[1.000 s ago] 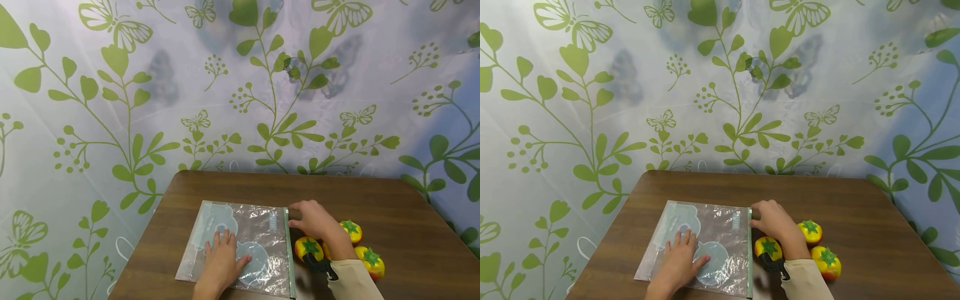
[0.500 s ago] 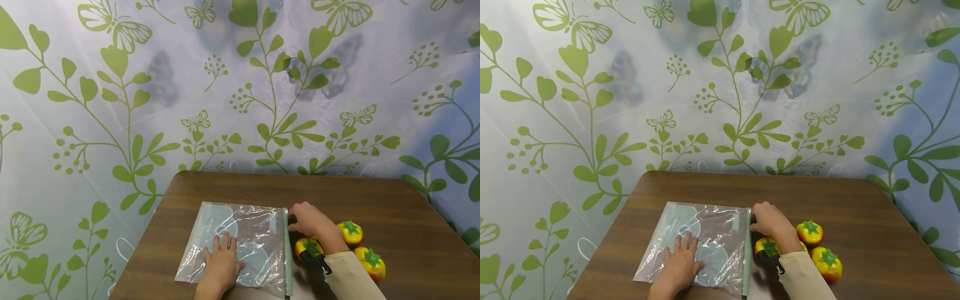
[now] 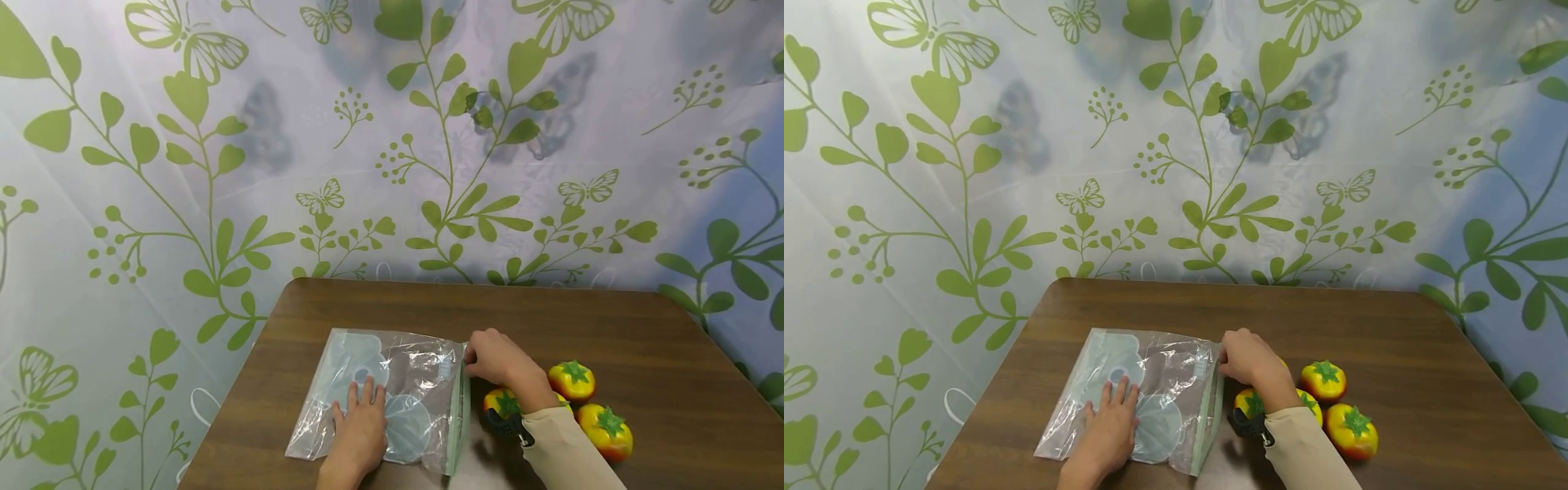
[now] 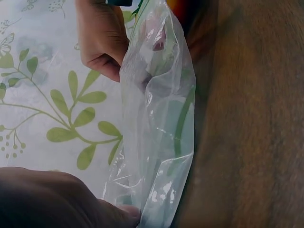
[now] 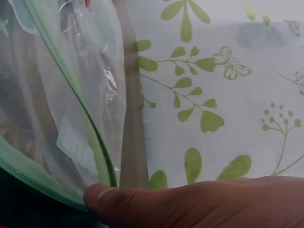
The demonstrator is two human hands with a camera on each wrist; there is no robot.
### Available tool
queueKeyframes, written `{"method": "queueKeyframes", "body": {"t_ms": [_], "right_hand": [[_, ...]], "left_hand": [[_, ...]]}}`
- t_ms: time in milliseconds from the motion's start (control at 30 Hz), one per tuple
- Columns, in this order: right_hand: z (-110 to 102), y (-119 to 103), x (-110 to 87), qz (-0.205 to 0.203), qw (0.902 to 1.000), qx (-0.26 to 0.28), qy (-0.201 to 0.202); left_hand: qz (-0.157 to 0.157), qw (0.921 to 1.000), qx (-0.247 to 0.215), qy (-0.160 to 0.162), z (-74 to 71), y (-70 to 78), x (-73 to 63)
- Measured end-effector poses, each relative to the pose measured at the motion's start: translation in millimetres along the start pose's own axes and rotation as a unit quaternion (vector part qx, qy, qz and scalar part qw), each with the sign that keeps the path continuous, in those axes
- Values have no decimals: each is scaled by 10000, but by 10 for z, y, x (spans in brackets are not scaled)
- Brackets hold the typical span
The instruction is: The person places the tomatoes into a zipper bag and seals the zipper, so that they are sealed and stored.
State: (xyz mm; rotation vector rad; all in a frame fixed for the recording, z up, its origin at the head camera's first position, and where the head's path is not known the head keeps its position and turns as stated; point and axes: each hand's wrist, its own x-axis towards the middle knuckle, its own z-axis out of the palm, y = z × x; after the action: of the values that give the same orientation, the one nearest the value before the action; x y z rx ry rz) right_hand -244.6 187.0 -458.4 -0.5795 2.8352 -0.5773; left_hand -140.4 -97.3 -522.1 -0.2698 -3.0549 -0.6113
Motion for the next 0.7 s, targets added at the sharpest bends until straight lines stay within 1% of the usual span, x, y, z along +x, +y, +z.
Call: {"method": "queueKeyframes", "body": {"t_ms": [167,233,333,433,533,600,700], "right_hand": [[21,-23,28,-178,9998,47,71],[41,-33,45,-225,9997,29,104],[78,-56,79,-187,9996,-85,179],[113,-90,110,-42,9995,-217,226],[156,-131,142,177,9991,-295,228],[186,-163,159,316,9985,-365,247],[242,-187,191,426,9974,-497,298]], "left_hand": [[-38,9998,134,-104,-34,0,9],[-74,9994,174,-287,-141,50,-3],[11,9996,104,-274,-108,-7,19],[83,9998,-41,-190,19,-120,63],[180,9996,-165,-129,78,-189,83],[227,9995,-135,-151,63,-198,82],[221,9995,-113,-180,-39,-167,57]]}}
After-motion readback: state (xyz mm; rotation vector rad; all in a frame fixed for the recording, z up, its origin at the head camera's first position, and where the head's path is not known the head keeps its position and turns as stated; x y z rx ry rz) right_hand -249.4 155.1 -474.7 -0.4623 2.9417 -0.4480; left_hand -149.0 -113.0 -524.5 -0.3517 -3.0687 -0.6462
